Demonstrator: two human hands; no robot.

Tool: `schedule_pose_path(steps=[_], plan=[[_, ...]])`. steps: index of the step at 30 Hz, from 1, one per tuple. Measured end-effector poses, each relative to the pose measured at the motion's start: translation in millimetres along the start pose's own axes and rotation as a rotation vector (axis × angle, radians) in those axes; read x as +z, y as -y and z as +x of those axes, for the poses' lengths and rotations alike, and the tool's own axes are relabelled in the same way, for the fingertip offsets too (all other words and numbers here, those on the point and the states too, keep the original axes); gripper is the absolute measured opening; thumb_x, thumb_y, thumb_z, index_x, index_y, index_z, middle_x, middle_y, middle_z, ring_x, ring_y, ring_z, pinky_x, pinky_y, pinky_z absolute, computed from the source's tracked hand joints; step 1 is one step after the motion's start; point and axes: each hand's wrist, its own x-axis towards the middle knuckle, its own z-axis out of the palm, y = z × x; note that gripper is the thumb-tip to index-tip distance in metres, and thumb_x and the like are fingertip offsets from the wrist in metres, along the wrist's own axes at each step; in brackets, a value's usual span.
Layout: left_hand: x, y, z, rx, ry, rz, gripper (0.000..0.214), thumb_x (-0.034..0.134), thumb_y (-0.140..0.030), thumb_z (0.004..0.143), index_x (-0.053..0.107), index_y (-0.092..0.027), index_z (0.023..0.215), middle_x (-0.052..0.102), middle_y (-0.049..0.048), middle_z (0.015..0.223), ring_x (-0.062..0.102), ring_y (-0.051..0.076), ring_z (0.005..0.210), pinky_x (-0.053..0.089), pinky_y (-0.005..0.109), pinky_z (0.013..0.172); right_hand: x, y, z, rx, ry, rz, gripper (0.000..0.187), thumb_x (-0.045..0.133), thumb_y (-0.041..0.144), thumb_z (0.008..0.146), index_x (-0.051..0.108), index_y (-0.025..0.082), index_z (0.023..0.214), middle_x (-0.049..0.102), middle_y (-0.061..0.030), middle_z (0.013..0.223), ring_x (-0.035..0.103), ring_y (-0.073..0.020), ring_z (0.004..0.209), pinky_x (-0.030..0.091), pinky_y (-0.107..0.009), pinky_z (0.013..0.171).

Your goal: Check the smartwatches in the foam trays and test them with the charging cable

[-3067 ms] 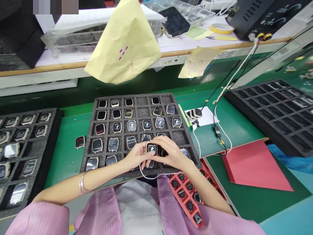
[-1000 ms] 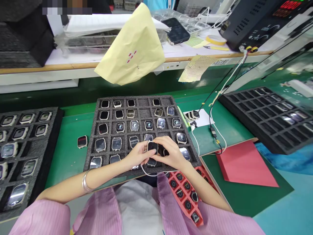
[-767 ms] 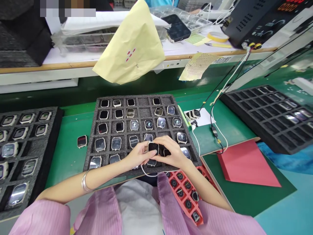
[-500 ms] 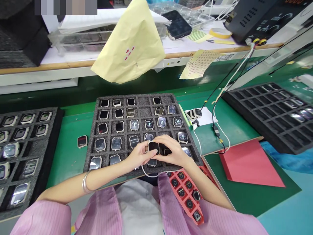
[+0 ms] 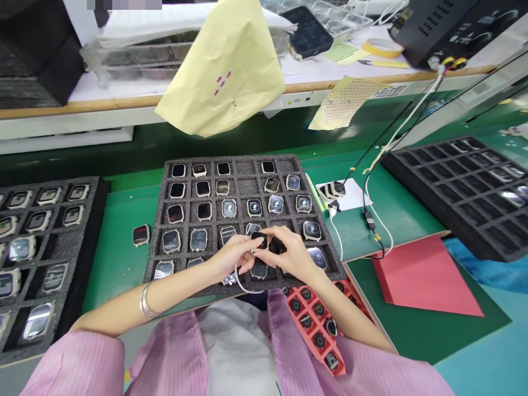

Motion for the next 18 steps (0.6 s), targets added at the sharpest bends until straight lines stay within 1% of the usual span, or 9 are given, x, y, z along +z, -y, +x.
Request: schedule_pose_path(steps=[3,5,8,11,13,15,16,18], plan=[[-2.6,-2,0,-0.019,0.000,-0.070,0.039,0.066,-0.047,0.077,0.059,-0.009,0.069,0.065,0.0072,0.057,0.036,0.003,0.029,0.017,0.019,0.032,2,2,0,0.048,-0.020,0.067,0.036,0.065,0.050,0.085,0.065,0.019,0.105,0.067,-0.0050,0.083,0.062,-0.0224,0.076,0.048,-0.037,0.074],[-4.8,-3,0,-0.038,0.005,-0.137,0.036,0.067,-0.044,0.077,0.061,-0.009,0.075,0.065,0.0070,0.055,0.035,0.003,0.030,0.018,0.018,0.034,3,2,0,0.086,-0.029,0.166,0.032,0.058,0.045,0.091,0.065,0.020,0.109,0.068,-0.0060,0.089,0.063,-0.0224,0.082,0.049,-0.037,0.078],[-6.2,-5,-2,-0.076,0.054,-0.216,0.035,0.068,-0.042,0.077,0.063,-0.009,0.081,0.066,0.0094,0.056,0.035,0.004,0.032,0.020,0.018,0.036,3,3,-1,0.152,-0.040,0.322,0.027,0.053,0.038,0.095,0.068,0.020,0.107,0.069,-0.0074,0.100,0.064,-0.0229,0.093,0.050,-0.037,0.085],[-4.7,-7,-5,-0.085,0.111,-0.240,0.037,0.070,-0.043,0.075,0.064,-0.007,0.084,0.069,0.0132,0.064,0.037,0.004,0.034,0.021,0.019,0.037,2,7,-2,0.227,-0.038,0.458,0.023,0.059,0.036,0.092,0.069,0.021,0.105,0.071,-0.0067,0.103,0.066,-0.0231,0.095,0.051,-0.038,0.088],[-2.9,-9,-7,-0.076,0.146,-0.237,0.037,0.072,-0.043,0.075,0.065,-0.008,0.084,0.070,0.0139,0.070,0.038,0.004,0.035,0.022,0.020,0.037,2,11,-3,0.274,-0.033,0.583,0.024,0.063,0.036,0.090,0.068,0.021,0.106,0.072,-0.0066,0.102,0.067,-0.0231,0.095,0.053,-0.038,0.088],[-1.2,-10,-9,-0.058,0.188,-0.228,0.036,0.073,-0.043,0.075,0.064,-0.008,0.083,0.069,0.0126,0.071,0.039,0.004,0.035,0.023,0.020,0.036,3,15,-4,0.307,-0.030,0.709,0.026,0.065,0.038,0.088,0.067,0.020,0.107,0.072,-0.0075,0.101,0.067,-0.0233,0.095,0.055,-0.036,0.086],[-0.5,-11,-10,-0.047,0.209,-0.226,0.035,0.072,-0.042,0.076,0.064,-0.009,0.083,0.068,0.0117,0.071,0.039,0.004,0.035,0.024,0.020,0.036,4,17,-5,0.322,-0.028,0.761,0.027,0.065,0.038,0.088,0.066,0.019,0.107,0.072,-0.0082,0.101,0.068,-0.0228,0.091,0.057,-0.035,0.081],[0.3,-11,-12,-0.026,0.250,-0.224,0.033,0.070,-0.042,0.079,0.062,-0.010,0.083,0.067,0.0100,0.071,0.041,0.004,0.036,0.025,0.019,0.035,6,20,-6,0.348,-0.024,0.850,0.028,0.066,0.038,0.088,0.065,0.019,0.107,0.071,-0.0092,0.102,0.069,-0.0186,0.072,0.059,-0.030,0.066]])
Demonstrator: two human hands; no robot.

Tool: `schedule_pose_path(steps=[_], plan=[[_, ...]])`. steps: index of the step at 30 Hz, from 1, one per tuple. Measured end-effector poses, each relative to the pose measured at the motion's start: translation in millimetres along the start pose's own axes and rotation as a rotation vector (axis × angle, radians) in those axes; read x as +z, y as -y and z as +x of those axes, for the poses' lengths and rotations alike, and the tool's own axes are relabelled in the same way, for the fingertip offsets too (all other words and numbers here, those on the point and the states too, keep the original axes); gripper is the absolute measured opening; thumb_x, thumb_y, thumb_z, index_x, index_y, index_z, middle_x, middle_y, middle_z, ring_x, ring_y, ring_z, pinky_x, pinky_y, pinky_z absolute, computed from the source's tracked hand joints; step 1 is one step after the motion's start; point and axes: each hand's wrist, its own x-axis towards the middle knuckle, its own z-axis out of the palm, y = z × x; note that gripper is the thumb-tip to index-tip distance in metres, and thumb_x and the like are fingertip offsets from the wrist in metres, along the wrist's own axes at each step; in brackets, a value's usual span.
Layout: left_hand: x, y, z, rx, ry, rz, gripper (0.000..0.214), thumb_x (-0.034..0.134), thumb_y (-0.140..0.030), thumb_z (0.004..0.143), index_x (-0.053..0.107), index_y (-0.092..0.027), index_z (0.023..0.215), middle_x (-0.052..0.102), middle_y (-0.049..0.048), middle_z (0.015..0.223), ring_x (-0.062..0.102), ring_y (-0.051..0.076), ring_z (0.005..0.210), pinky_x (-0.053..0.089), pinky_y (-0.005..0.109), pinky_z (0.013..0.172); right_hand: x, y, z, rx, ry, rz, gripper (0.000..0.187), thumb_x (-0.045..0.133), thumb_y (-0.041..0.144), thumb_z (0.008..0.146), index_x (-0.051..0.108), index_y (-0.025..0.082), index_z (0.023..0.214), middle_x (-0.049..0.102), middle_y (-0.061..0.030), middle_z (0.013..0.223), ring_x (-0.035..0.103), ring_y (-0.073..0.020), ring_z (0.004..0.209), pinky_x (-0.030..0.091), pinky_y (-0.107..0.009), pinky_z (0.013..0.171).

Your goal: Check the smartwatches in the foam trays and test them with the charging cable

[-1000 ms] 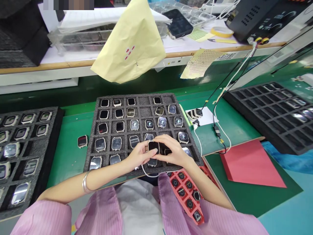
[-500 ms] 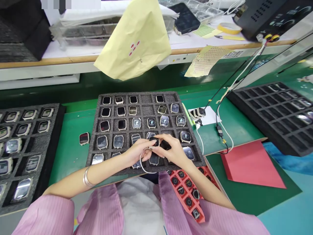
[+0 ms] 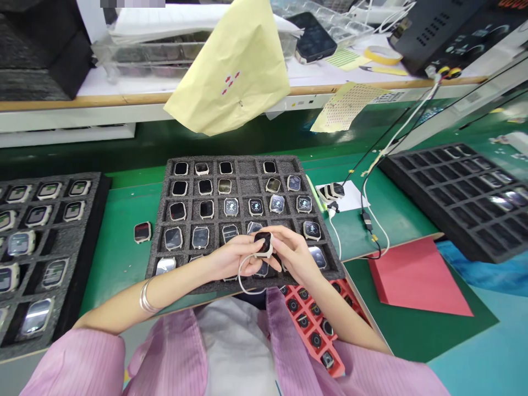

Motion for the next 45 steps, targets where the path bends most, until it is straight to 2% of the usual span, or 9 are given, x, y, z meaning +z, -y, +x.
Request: schedule_pose_path(steps=[3,10,13,16,20,24,28,37,45], plan=[[1.0,0,-2,0.004,0.068,0.020,0.032,0.067,-0.041,0.082,0.060,-0.011,0.087,0.067,0.0104,0.079,0.046,0.005,0.040,0.027,0.018,0.034,1,-1,-1,0.016,0.040,0.088,0.025,0.068,0.035,0.087,0.065,0.020,0.107,0.070,-0.0095,0.105,0.060,-0.0114,0.048,0.055,-0.026,0.048],[2.4,6,-2,0.044,0.094,0.125,0.036,0.067,-0.044,0.082,0.055,-0.012,0.095,0.065,0.0096,0.084,0.051,0.007,0.049,0.034,0.015,0.035,-10,7,-3,-0.113,0.167,-0.009,0.023,0.064,0.032,0.090,0.065,0.023,0.111,0.067,-0.0098,0.114,0.063,-0.0123,0.049,0.057,-0.029,0.049],[1.2,9,0,0.145,-0.029,0.302,0.038,0.062,-0.045,0.085,0.053,-0.014,0.104,0.062,0.0016,0.067,0.048,0.006,0.042,0.036,0.015,0.036,-17,14,-4,-0.224,0.194,-0.345,0.033,0.064,0.030,0.090,0.060,0.022,0.121,0.063,-0.0112,0.119,0.069,-0.0211,0.082,0.059,-0.036,0.072],[-2.2,10,3,0.181,-0.137,0.446,0.042,0.061,-0.045,0.085,0.050,-0.014,0.110,0.056,-0.0030,0.061,0.049,0.008,0.043,0.040,0.015,0.037,-20,17,-4,-0.386,0.188,-0.751,0.049,0.068,0.030,0.085,0.052,0.021,0.131,0.056,-0.0131,0.126,0.053,-0.0296,0.116,0.048,-0.048,0.096],[-5.7,11,5,0.156,-0.149,0.505,0.048,0.066,-0.048,0.079,0.051,-0.014,0.110,0.057,0.0023,0.080,0.057,0.011,0.058,0.045,0.018,0.040,-16,13,-3,-0.476,0.112,-1.039,0.044,0.062,0.025,0.087,0.052,0.020,0.130,0.055,-0.0149,0.118,0.054,-0.0320,0.108,0.048,-0.051,0.090],[-4.8,12,2,0.168,-0.096,0.523,0.056,0.071,-0.042,0.076,0.048,-0.017,0.120,0.056,0.0052,0.095,0.057,0.016,0.078,0.047,0.019,0.047,-12,14,-3,-0.471,0.094,-0.984,0.034,0.061,0.027,0.085,0.056,0.021,0.119,0.058,-0.0117,0.109,0.057,-0.0307,0.101,0.050,-0.048,0.085],[-1.3,11,-1,0.169,-0.085,0.487,0.049,0.074,-0.036,0.075,0.053,-0.017,0.115,0.056,0.0025,0.091,0.053,0.013,0.075,0.047,0.022,0.057,-12,16,-3,-0.422,0.095,-0.837,0.034,0.065,0.028,0.084,0.056,0.022,0.117,0.059,-0.0098,0.110,0.058,-0.0282,0.102,0.050,-0.043,0.086],[-0.7,12,1,0.160,-0.130,0.278,0.043,0.078,-0.033,0.072,0.057,-0.014,0.104,0.066,0.0079,0.096,0.062,0.020,0.093,0.049,0.034,0.084,-14,16,-3,-0.400,0.104,-1.075,0.032,0.065,0.024,0.085,0.056,0.022,0.116,0.063,-0.0099,0.108,0.059,-0.0306,0.100,0.048,-0.047,0.083],[-4.3,18,3,0.221,-0.206,0.327,0.042,0.077,-0.037,0.072,0.054,-0.015,0.099,0.060,0.0027,0.090,0.063,0.019,0.086,0.056,0.036,0.077,-3,15,-2,-0.392,0.141,-1.156,0.035,0.070,0.019,0.081,0.055,0.019,0.113,0.064,-0.0105,0.105,0.058,-0.0303,0.093,0.046,-0.045,0.077]])
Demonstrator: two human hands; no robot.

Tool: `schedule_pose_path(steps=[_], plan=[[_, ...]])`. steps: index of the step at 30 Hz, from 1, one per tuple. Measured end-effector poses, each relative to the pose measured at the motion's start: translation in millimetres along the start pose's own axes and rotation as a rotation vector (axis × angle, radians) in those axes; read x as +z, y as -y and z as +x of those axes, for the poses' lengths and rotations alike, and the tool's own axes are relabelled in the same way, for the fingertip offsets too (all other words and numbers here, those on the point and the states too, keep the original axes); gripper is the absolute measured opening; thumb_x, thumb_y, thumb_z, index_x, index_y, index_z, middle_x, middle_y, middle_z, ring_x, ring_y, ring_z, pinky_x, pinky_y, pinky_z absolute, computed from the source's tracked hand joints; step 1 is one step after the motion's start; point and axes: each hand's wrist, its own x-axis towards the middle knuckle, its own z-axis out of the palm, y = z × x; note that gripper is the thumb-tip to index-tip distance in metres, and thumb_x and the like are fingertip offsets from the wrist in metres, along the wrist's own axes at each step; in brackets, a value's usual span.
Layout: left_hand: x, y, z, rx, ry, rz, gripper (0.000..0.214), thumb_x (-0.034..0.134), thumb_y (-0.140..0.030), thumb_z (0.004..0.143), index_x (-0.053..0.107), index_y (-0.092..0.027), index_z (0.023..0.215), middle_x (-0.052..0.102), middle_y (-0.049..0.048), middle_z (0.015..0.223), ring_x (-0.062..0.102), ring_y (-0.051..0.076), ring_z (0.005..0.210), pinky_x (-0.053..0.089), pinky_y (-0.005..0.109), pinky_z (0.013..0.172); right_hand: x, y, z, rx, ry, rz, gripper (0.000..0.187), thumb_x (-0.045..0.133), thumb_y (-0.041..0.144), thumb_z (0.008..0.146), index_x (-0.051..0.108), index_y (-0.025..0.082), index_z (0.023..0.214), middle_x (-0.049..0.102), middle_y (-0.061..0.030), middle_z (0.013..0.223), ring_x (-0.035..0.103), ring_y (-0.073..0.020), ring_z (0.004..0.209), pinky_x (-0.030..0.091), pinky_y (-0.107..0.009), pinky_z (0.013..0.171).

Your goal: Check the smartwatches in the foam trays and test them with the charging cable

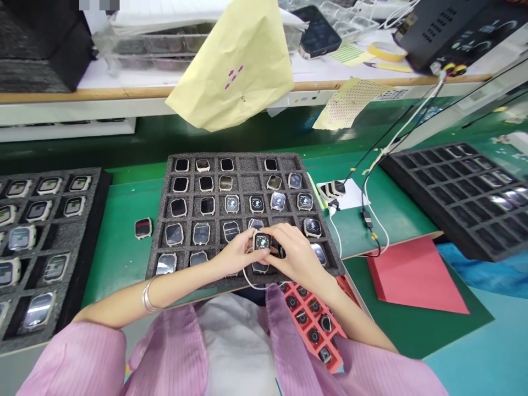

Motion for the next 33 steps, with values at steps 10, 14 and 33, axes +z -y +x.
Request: schedule_pose_path(steps=[10,14,33], plan=[[-1.0,-11,-1,-0.069,0.040,0.031,0.044,0.080,-0.035,0.068,0.060,-0.013,0.100,0.063,0.0024,0.081,0.066,0.018,0.074,0.059,0.032,0.066,0,-11,-8,-0.073,-0.099,0.120,0.032,0.065,0.025,0.086,0.056,0.020,0.116,0.057,-0.0087,0.100,0.055,-0.0274,0.092,0.049,-0.043,0.079],[0.3,-8,-1,-0.086,0.078,0.083,0.044,0.072,-0.041,0.076,0.054,-0.011,0.104,0.065,0.0037,0.069,0.067,0.018,0.063,0.054,0.026,0.053,-1,-10,-7,-0.020,-0.052,0.279,0.036,0.069,0.025,0.084,0.055,0.020,0.117,0.057,-0.0082,0.104,0.056,-0.0258,0.098,0.049,-0.041,0.084],[-3.0,-14,-5,-0.159,0.344,-0.120,0.038,0.072,-0.032,0.076,0.054,-0.011,0.101,0.068,0.0074,0.071,0.028,0.002,0.036,0.013,0.019,0.035,-5,-24,-7,0.008,-0.016,0.933,0.022,0.065,0.033,0.090,0.071,0.024,0.109,0.059,-0.0052,0.090,0.056,-0.0193,0.084,0.046,-0.034,0.076]])
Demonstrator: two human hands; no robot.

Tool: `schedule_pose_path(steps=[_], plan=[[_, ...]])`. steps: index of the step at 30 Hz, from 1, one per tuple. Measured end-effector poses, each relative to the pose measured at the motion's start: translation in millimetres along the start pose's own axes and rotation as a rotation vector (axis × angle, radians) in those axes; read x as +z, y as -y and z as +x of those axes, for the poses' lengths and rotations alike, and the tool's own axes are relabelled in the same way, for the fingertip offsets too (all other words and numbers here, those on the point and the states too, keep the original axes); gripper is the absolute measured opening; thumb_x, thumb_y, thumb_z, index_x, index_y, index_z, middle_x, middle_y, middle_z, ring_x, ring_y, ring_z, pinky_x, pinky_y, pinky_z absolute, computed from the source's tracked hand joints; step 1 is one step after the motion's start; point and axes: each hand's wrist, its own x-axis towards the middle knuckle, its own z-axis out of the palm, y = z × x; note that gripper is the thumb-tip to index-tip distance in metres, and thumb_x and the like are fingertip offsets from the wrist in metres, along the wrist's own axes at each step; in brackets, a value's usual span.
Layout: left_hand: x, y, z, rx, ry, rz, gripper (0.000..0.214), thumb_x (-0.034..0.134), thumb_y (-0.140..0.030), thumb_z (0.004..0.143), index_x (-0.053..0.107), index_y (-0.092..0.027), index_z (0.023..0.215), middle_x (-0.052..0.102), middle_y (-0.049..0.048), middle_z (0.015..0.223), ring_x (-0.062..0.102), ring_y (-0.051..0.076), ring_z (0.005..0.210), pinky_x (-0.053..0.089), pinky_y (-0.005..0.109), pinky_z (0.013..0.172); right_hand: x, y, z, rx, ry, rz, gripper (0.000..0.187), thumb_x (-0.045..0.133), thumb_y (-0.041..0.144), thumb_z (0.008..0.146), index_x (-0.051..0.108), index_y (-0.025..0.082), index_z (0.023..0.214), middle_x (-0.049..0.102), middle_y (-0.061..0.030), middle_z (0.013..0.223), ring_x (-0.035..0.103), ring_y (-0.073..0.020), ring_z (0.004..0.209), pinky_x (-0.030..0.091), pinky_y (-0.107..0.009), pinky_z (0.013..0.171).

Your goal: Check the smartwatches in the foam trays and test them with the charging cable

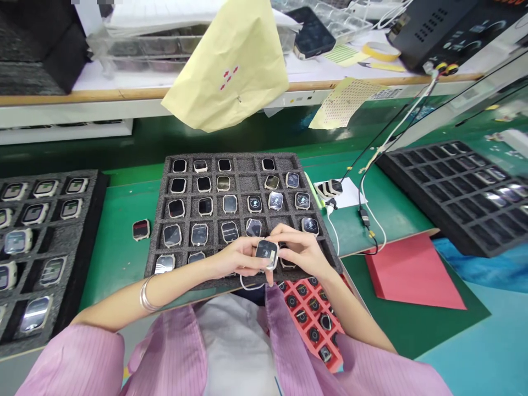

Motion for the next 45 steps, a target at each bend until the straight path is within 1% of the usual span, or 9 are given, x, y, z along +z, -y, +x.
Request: schedule_pose_path(steps=[7,14,19,24,29,33,38,41,45], plan=[[-3.6,1,-1,-0.013,0.007,-0.054,0.033,0.075,-0.029,0.072,0.057,-0.011,0.093,0.069,0.0089,0.070,0.027,0.002,0.036,0.013,0.019,0.035,12,-14,-2,-0.028,-0.134,0.053,0.024,0.072,0.036,0.084,0.074,0.025,0.105,0.056,-0.0039,0.081,0.053,-0.0179,0.074,0.044,-0.032,0.066],[-0.8,0,-1,-0.024,0.063,-0.065,0.030,0.074,-0.031,0.074,0.056,-0.012,0.088,0.070,0.0112,0.072,0.029,0.002,0.036,0.013,0.019,0.035,13,-12,-1,-0.089,-0.135,0.079,0.030,0.077,0.041,0.078,0.075,0.023,0.102,0.062,-0.0067,0.082,0.055,-0.0215,0.076,0.045,-0.036,0.068],[-1.3,-3,-1,-0.013,0.004,-0.056,0.034,0.076,-0.030,0.072,0.057,-0.011,0.092,0.069,0.0093,0.068,0.027,0.001,0.035,0.012,0.019,0.035,15,-13,1,-0.069,-0.155,0.075,0.029,0.079,0.034,0.077,0.074,0.025,0.105,0.060,-0.0047,0.079,0.053,-0.0203,0.075,0.043,-0.035,0.068],[-1.9,-2,-1,0.022,-0.025,0.041,0.038,0.074,-0.033,0.075,0.056,-0.011,0.100,0.070,0.0085,0.070,0.028,0.002,0.035,0.014,0.019,0.036,10,-11,2,-0.033,-0.095,0.074,0.026,0.075,0.033,0.081,0.073,0.024,0.106,0.059,-0.0043,0.081,0.054,-0.0197,0.077,0.045,-0.035,0.070],[-1.8,-4,1,0.049,-0.180,0.225,0.039,0.072,-0.036,0.076,0.055,-0.011,0.102,0.068,0.0037,0.065,0.039,0.005,0.040,0.021,0.018,0.039,5,-6,-1,-0.021,-0.024,-0.187,0.036,0.072,0.030,0.083,0.065,0.022,0.118,0.059,-0.0075,0.097,0.057,-0.0230,0.091,0.047,-0.040,0.083],[-2.7,-3,3,0.069,-0.262,0.222,0.041,0.075,-0.039,0.072,0.056,-0.012,0.097,0.064,-0.0004,0.065,0.051,0.008,0.050,0.032,0.019,0.046,11,-2,-4,-0.065,-0.035,-0.505,0.046,0.072,0.030,0.083,0.057,0.022,0.126,0.057,-0.0095,0.107,0.055,-0.0259,0.098,0.047,-0.044,0.087],[-3.0,2,3,0.087,-0.292,0.211,0.040,0.078,-0.038,0.069,0.057,-0.013,0.092,0.054,-0.0054,0.066,0.048,0.007,0.052,0.035,0.019,0.049,21,1,-6,-0.089,-0.044,-0.778,0.045,0.068,0.030,0.085,0.052,0.021,0.126,0.056,-0.0123,0.111,0.053,-0.0301,0.100,0.046,-0.048,0.085],[-1.9,0,2,0.088,-0.282,0.212,0.040,0.078,-0.037,0.069,0.056,-0.013,0.093,0.053,-0.0061,0.062,0.043,0.005,0.047,0.029,0.018,0.044,22,3,-5,-0.085,-0.046,-0.802,0.041,0.067,0.029,0.086,0.053,0.022,0.124,0.056,-0.0118,0.109,0.053,-0.0301,0.099,0.046,-0.048,0.083],[-0.4,-5,-2,0.017,-0.216,0.194,0.046,0.073,-0.039,0.074,0.054,-0.012,0.107,0.058,-0.0038,0.057,0.028,0.003,0.037,0.015,0.018,0.037,20,7,-4,-0.070,-0.045,-0.580,0.044,0.071,0.028,0.083,0.054,0.022,0.124,0.055,-0.0097,0.111,0.053,-0.0275,0.103,0.046,-0.044,0.088]])
